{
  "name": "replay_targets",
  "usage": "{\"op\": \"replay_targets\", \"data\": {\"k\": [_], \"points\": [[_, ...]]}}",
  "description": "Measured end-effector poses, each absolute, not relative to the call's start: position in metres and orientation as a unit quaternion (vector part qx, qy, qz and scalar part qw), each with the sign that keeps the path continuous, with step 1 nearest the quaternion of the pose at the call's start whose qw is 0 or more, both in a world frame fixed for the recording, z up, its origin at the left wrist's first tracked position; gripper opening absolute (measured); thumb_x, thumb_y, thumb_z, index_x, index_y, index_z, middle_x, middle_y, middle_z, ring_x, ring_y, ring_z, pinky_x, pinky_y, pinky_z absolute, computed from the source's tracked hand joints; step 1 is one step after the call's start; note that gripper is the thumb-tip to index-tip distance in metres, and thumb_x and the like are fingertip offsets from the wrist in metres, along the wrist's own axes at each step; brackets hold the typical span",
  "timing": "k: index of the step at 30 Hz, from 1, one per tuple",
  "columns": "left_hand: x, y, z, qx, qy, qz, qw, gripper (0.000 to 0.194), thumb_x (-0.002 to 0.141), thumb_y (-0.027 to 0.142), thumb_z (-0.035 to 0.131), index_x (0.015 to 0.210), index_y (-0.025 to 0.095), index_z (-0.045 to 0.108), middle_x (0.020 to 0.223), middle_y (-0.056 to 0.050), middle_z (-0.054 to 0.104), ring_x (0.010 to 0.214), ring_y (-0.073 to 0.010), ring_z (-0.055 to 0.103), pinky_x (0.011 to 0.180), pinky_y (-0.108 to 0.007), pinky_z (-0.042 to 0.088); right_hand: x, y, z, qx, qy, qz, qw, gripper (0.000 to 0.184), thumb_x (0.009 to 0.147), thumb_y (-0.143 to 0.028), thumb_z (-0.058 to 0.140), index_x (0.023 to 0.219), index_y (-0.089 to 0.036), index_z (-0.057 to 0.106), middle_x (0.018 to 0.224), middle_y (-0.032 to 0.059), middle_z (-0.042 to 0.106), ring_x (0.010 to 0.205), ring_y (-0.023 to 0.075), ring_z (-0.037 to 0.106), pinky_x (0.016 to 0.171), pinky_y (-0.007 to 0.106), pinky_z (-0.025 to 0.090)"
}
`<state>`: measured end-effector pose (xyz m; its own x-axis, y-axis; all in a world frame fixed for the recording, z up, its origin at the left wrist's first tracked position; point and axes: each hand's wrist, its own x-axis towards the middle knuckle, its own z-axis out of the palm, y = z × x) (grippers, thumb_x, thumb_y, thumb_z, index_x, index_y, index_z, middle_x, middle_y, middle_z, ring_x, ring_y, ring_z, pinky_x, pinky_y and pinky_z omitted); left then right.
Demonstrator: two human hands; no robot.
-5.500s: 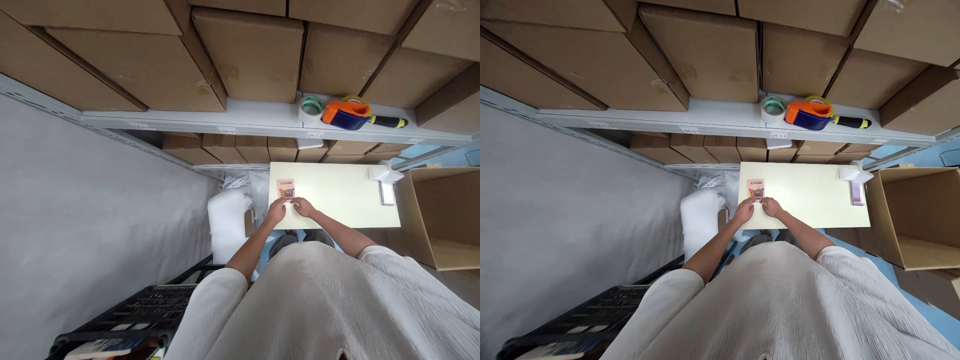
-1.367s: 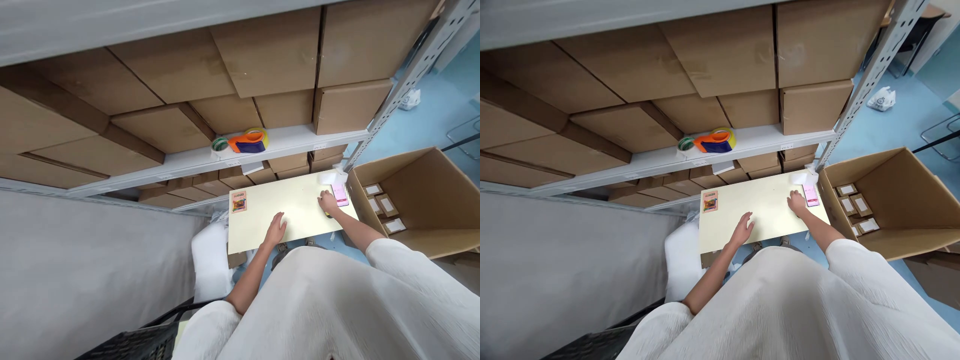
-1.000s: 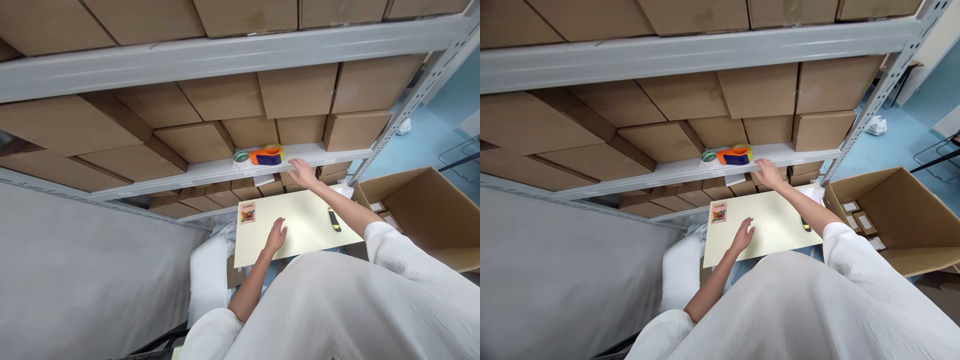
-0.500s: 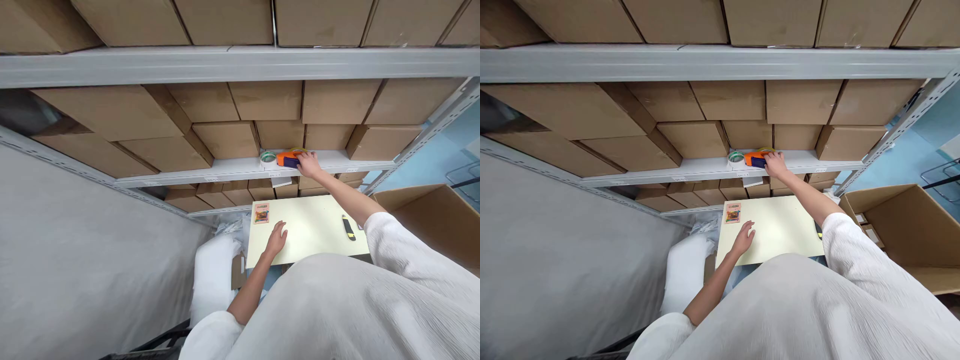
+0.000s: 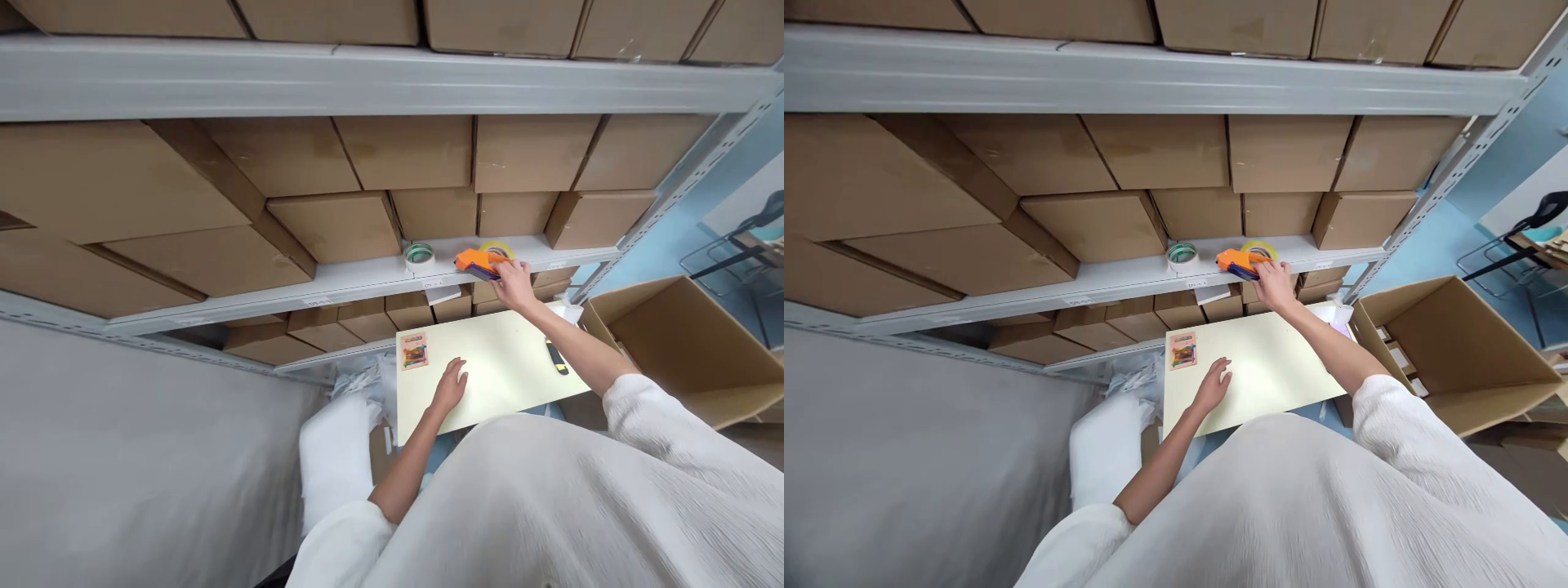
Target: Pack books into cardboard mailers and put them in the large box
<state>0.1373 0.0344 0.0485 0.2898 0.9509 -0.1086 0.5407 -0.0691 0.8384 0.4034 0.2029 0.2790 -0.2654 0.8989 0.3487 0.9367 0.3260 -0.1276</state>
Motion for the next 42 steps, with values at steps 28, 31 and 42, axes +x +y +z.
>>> {"op": "replay_targets", "data": {"k": [28,31,42], "points": [[0.209,-0.016,0.035,0.712,0.533,0.131,0.437,0.041,0.108,0.033,0.051,0.145,0.025,0.067,0.163,-0.013,0.059,0.149,-0.0262,0.059,0.128,-0.048,0.048,0.508,0.031,0.021,-0.810,-0.547,0.212,0.013,0.041,0.097,-0.030,0.061,0.134,-0.012,0.063,0.128,0.0231,0.072,0.120,0.0359,0.064,0.101,0.045,0.045],[0.216,-0.016,0.038,0.711,0.537,0.132,0.434,0.042,0.108,0.033,0.051,0.146,0.025,0.067,0.161,-0.012,0.061,0.150,-0.0256,0.058,0.129,-0.047,0.047,0.515,0.033,0.014,-0.807,-0.550,0.213,0.017,0.040,0.096,-0.030,0.061,0.132,-0.012,0.065,0.124,0.0232,0.073,0.116,0.0362,0.066,0.098,0.045,0.048],[0.234,-0.012,0.047,0.703,0.545,0.157,0.428,0.040,0.107,0.030,0.050,0.142,0.024,0.068,0.156,-0.011,0.065,0.152,-0.0250,0.057,0.131,-0.047,0.045,0.526,0.029,0.029,-0.782,-0.585,0.215,0.025,0.033,0.103,-0.040,0.062,0.129,-0.019,0.065,0.124,0.0200,0.071,0.114,0.0356,0.065,0.090,0.043,0.048]]}}
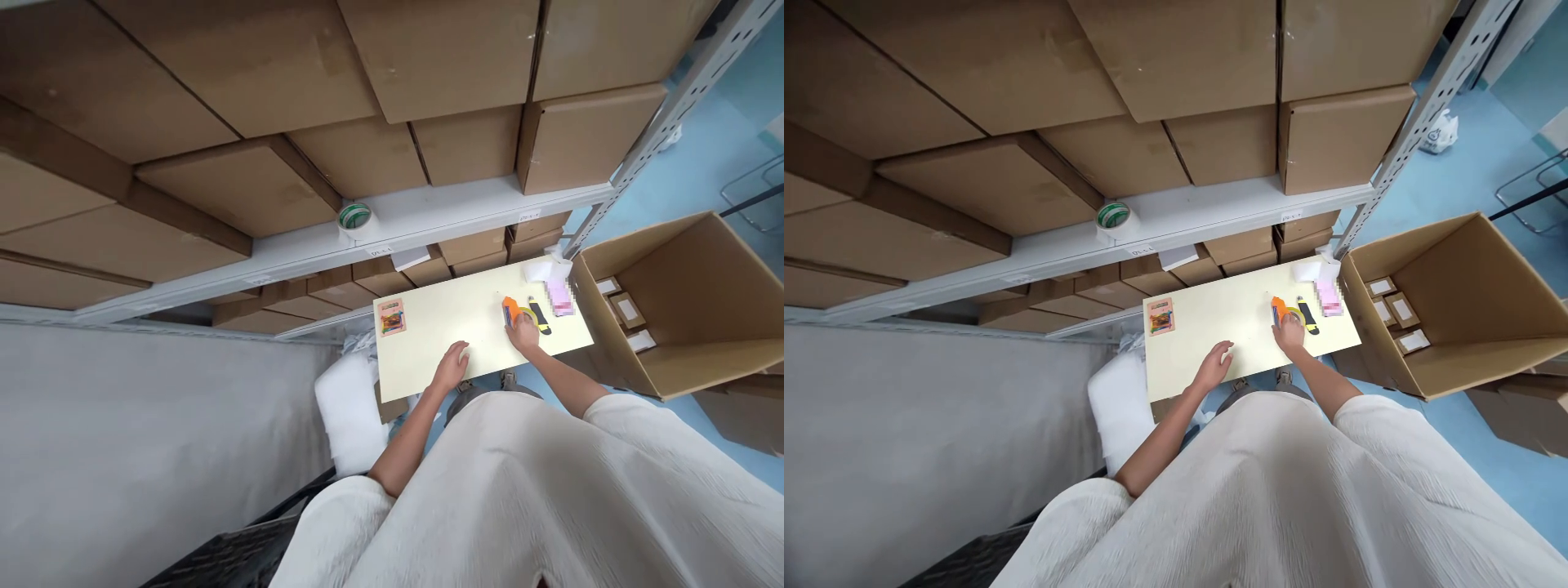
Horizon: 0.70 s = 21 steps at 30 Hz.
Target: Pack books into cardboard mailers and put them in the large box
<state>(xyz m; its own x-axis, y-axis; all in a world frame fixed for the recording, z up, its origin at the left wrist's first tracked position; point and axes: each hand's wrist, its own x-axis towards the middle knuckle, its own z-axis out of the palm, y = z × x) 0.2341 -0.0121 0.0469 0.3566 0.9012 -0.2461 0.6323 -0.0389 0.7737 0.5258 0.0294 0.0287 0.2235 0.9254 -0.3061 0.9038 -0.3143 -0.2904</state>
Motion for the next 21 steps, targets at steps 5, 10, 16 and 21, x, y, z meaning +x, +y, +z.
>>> {"op": "replay_targets", "data": {"k": [5,10,16,21], "points": [[0.232,-0.013,0.046,0.681,0.577,0.200,0.405,0.040,0.105,0.029,0.050,0.141,0.023,0.068,0.155,-0.012,0.066,0.150,-0.0253,0.059,0.130,-0.047,0.046,0.526,0.046,0.059,-0.723,-0.668,0.173,0.020,0.031,0.110,-0.034,0.047,0.127,-0.015,0.064,0.127,0.0196,0.070,0.119,0.0334,0.061,0.097,0.041,0.043],[0.219,-0.027,0.049,0.622,0.642,0.264,0.363,0.041,0.104,0.029,0.052,0.141,0.024,0.068,0.153,-0.011,0.067,0.145,-0.0256,0.062,0.128,-0.047,0.047,0.497,0.070,0.079,-0.626,-0.759,0.175,0.027,0.032,0.111,-0.030,0.045,0.129,-0.016,0.066,0.133,0.0188,0.070,0.120,0.0333,0.061,0.098,0.041,0.041],[0.174,-0.061,0.057,0.550,0.705,0.322,0.312,0.041,0.104,0.029,0.053,0.141,0.024,0.068,0.151,-0.012,0.068,0.142,-0.0265,0.064,0.127,-0.047,0.049,0.429,0.075,0.093,-0.521,-0.832,0.185,0.034,0.030,0.108,-0.026,0.047,0.126,-0.017,0.069,0.130,0.0181,0.071,0.119,0.0329,0.060,0.097,0.041,0.042],[0.127,-0.098,0.059,0.501,0.738,0.347,0.289,0.040,0.104,0.031,0.053,0.141,0.025,0.068,0.149,-0.011,0.069,0.141,-0.0264,0.064,0.126,-0.047,0.050,0.368,0.065,0.101,-0.458,-0.867,0.194,0.025,0.030,0.108,-0.027,0.047,0.123,-0.017,0.071,0.127,0.0174,0.072,0.117,0.0323,0.062,0.097,0.042,0.043]]}}
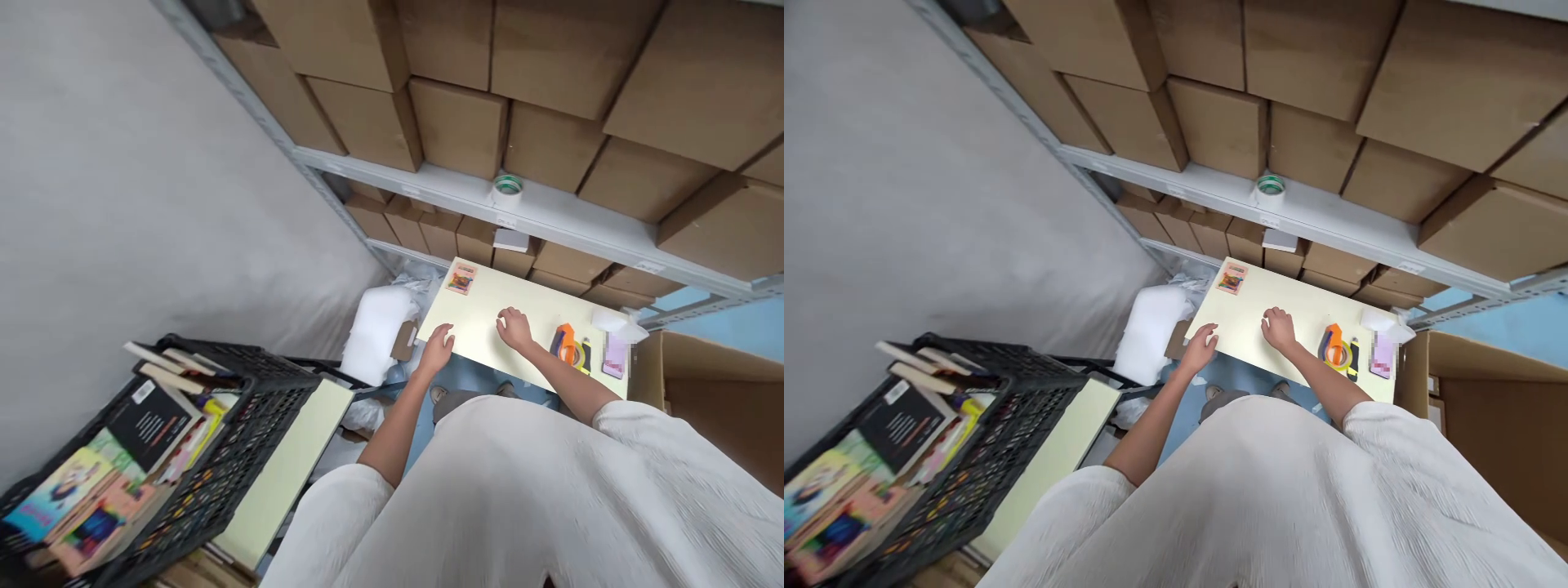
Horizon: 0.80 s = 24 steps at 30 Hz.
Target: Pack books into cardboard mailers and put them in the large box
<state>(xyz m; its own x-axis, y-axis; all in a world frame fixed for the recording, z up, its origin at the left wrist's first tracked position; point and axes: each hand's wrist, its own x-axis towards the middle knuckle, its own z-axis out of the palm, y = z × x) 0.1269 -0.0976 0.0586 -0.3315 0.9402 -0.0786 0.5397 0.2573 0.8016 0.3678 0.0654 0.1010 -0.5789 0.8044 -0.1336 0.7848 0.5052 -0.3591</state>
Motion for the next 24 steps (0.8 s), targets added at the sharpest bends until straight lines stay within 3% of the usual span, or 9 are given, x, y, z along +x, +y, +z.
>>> {"op": "replay_targets", "data": {"k": [13,24], "points": [[-0.001,-0.205,0.039,0.437,0.766,0.375,0.286,0.046,0.106,0.034,0.052,0.148,0.024,0.064,0.158,-0.013,0.063,0.151,-0.0303,0.057,0.129,-0.049,0.046,0.170,-0.008,0.091,-0.350,-0.915,0.200,-0.012,0.026,0.107,-0.028,0.051,0.119,-0.019,0.073,0.125,0.0157,0.073,0.116,0.0313,0.063,0.097,0.040,0.044],[-0.047,-0.251,0.000,0.305,0.817,0.410,0.267,0.044,0.105,0.030,0.055,0.148,0.023,0.065,0.159,-0.014,0.059,0.153,-0.0311,0.054,0.133,-0.051,0.041,0.046,-0.010,0.050,-0.237,-0.946,0.212,-0.068,0.029,0.105,-0.028,0.052,0.123,-0.017,0.073,0.123,0.0144,0.073,0.111,0.0294,0.064,0.099,0.039,0.046]]}}
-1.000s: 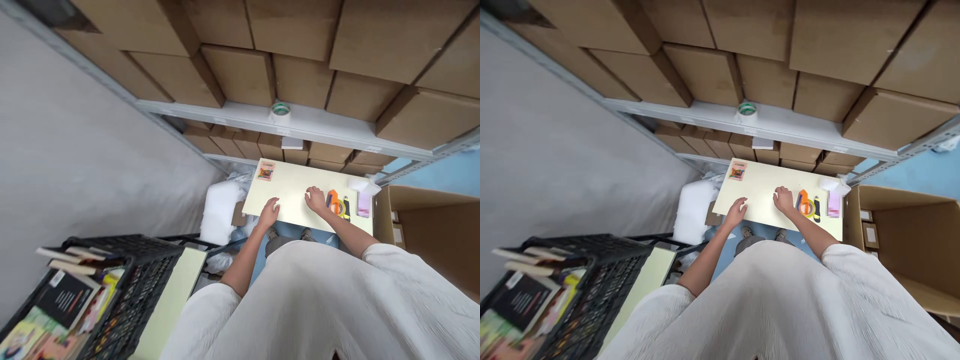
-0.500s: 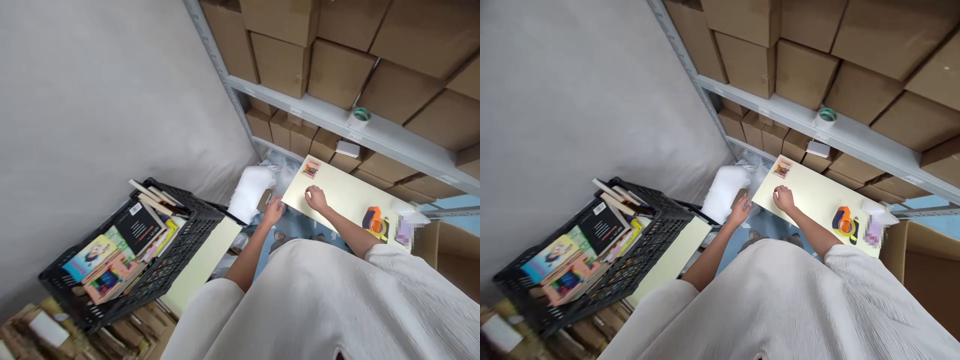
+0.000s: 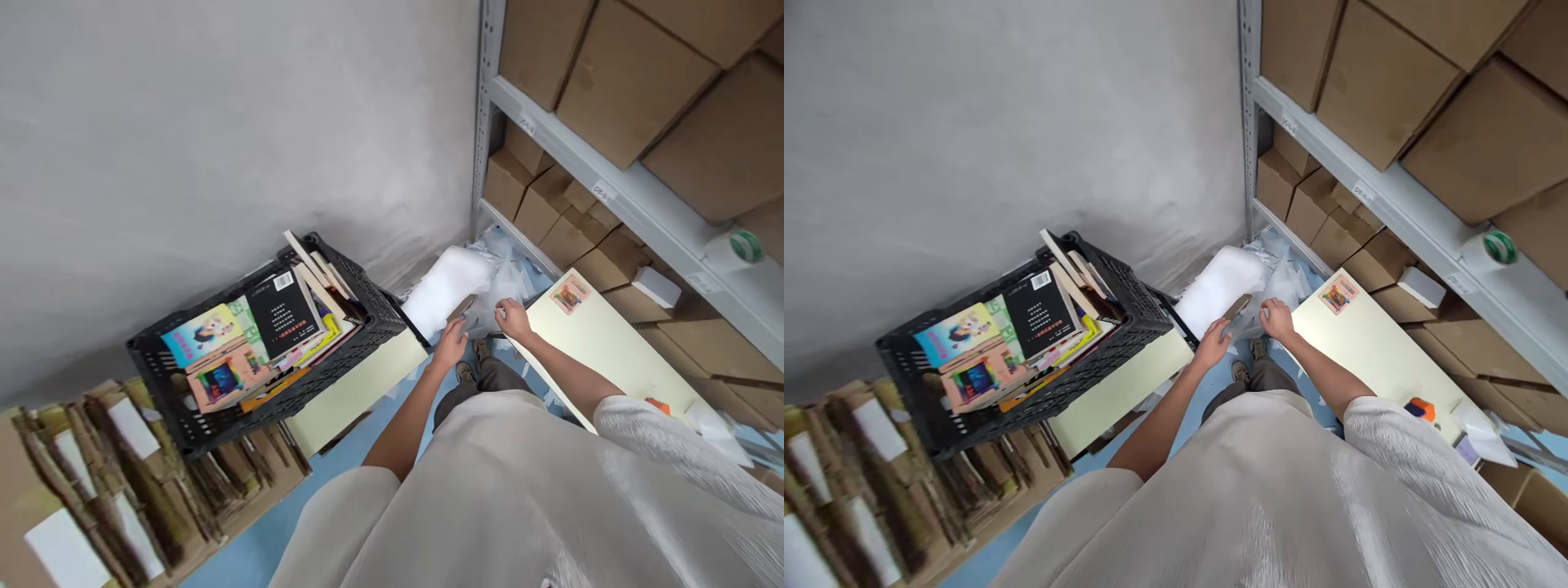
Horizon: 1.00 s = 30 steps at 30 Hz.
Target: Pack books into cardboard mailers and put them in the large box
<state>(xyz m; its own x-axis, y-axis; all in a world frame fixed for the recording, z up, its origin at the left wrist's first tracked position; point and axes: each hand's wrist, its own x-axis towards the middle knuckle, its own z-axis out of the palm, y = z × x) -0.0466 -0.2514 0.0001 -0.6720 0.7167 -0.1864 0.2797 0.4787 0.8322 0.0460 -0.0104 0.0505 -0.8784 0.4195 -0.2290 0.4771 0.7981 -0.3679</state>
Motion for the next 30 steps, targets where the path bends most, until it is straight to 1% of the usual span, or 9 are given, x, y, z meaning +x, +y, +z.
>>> {"op": "replay_targets", "data": {"k": [5,10,14,19,23,27,30], "points": [[-0.064,-0.245,-0.017,0.247,0.835,0.410,0.273,0.047,0.104,0.029,0.056,0.150,0.024,0.063,0.160,-0.014,0.059,0.155,-0.0319,0.052,0.134,-0.053,0.040,-0.011,0.016,0.009,0.219,0.941,-0.232,0.109,0.031,0.104,-0.028,0.052,0.126,-0.018,0.071,0.127,0.0146,0.073,0.112,0.0291,0.065,0.099,0.038,0.047],[-0.090,-0.222,-0.048,0.184,0.848,0.407,0.286,0.047,0.105,0.029,0.054,0.151,0.023,0.064,0.163,-0.013,0.057,0.155,-0.0329,0.052,0.133,-0.052,0.042,-0.072,0.049,-0.058,0.241,0.929,-0.239,0.146,0.034,0.102,-0.031,0.053,0.129,-0.017,0.069,0.127,0.0151,0.072,0.110,0.0282,0.064,0.095,0.036,0.049],[-0.114,-0.197,-0.090,0.153,0.851,0.411,0.290,0.047,0.106,0.031,0.055,0.151,0.023,0.064,0.164,-0.013,0.057,0.157,-0.0336,0.051,0.134,-0.052,0.041,-0.112,0.076,-0.126,0.274,0.916,-0.244,0.164,0.038,0.100,-0.033,0.054,0.131,-0.017,0.069,0.126,0.0158,0.071,0.111,0.0300,0.063,0.094,0.038,0.050],[-0.134,-0.170,-0.153,0.135,0.850,0.404,0.310,0.047,0.109,0.037,0.053,0.154,0.026,0.061,0.165,-0.011,0.057,0.159,-0.0336,0.047,0.131,-0.054,0.045,-0.149,0.103,-0.208,0.300,0.900,-0.247,0.198,0.037,0.099,-0.036,0.060,0.131,-0.020,0.069,0.132,0.0157,0.069,0.120,0.0332,0.062,0.101,0.043,0.051],[-0.142,-0.156,-0.204,0.133,0.850,0.408,0.307,0.045,0.108,0.035,0.055,0.151,0.025,0.063,0.161,-0.012,0.060,0.157,-0.0339,0.050,0.131,-0.055,0.045,-0.179,0.116,-0.268,0.308,0.895,-0.233,0.224,0.040,0.098,-0.038,0.066,0.134,-0.020,0.065,0.139,0.0181,0.065,0.128,0.0364,0.058,0.107,0.047,0.048],[-0.143,-0.150,-0.244,0.128,0.850,0.411,0.304,0.044,0.106,0.030,0.057,0.149,0.023,0.065,0.162,-0.013,0.059,0.157,-0.0331,0.051,0.133,-0.055,0.042,-0.203,0.120,-0.320,0.328,0.897,-0.208,0.210,0.046,0.094,-0.042,0.074,0.131,-0.020,0.060,0.139,0.0198,0.060,0.132,0.0387,0.053,0.109,0.050,0.044],[-0.142,-0.148,-0.263,0.126,0.846,0.413,0.313,0.045,0.107,0.028,0.055,0.150,0.023,0.063,0.165,-0.013,0.057,0.158,-0.0324,0.048,0.134,-0.056,0.041,-0.214,0.119,-0.348,0.345,0.899,-0.193,0.190,0.049,0.090,-0.044,0.079,0.126,-0.019,0.057,0.138,0.0201,0.057,0.131,0.0397,0.050,0.110,0.053,0.041]]}}
